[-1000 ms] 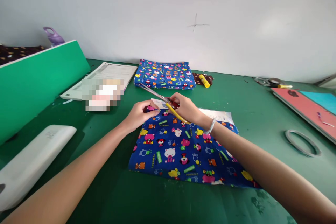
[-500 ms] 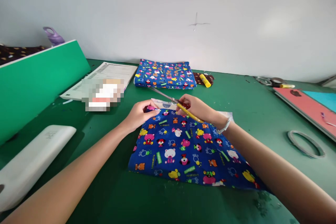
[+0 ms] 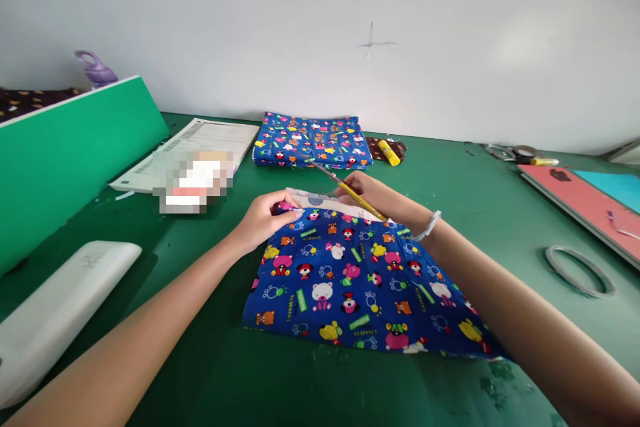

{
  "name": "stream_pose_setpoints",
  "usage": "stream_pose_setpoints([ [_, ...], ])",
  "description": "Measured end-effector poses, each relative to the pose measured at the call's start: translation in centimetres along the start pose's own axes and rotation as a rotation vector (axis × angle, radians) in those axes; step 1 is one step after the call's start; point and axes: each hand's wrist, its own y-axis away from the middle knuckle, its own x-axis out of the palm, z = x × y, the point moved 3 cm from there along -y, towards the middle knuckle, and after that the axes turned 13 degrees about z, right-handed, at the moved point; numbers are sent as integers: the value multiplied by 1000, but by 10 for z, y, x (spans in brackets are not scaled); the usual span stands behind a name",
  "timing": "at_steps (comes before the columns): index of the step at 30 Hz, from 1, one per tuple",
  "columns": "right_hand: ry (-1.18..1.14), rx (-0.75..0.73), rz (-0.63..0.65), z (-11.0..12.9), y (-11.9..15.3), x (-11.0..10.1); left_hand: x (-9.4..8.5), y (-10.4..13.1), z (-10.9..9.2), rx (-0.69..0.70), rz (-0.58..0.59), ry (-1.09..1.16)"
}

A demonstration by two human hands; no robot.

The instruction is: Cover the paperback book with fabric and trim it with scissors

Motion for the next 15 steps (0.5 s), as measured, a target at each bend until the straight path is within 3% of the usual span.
stream_pose_setpoints([
  [3, 102, 14, -268, 2, 0, -5, 0, 0, -1, -7, -3, -13],
  [4, 100, 17, -298, 1, 1, -7, 0, 0, -1, -7, -3, -15],
  [6, 27, 11, -204, -3, 3, -8, 0, 0, -1, -3, -5, -15],
  [8, -19, 11, -11, -11, 8, -7, 0, 1, -2, 15, -4, -6],
  [10, 92, 43, 17, -21, 14, -10, 1, 1, -3, 53, 0, 8],
  [13, 375, 123, -274, -35, 27, -23, 2, 0, -3, 105, 3, -2],
  [15, 434, 151, -392, -43, 36, -30, 2, -1, -3, 108, -6, -40],
])
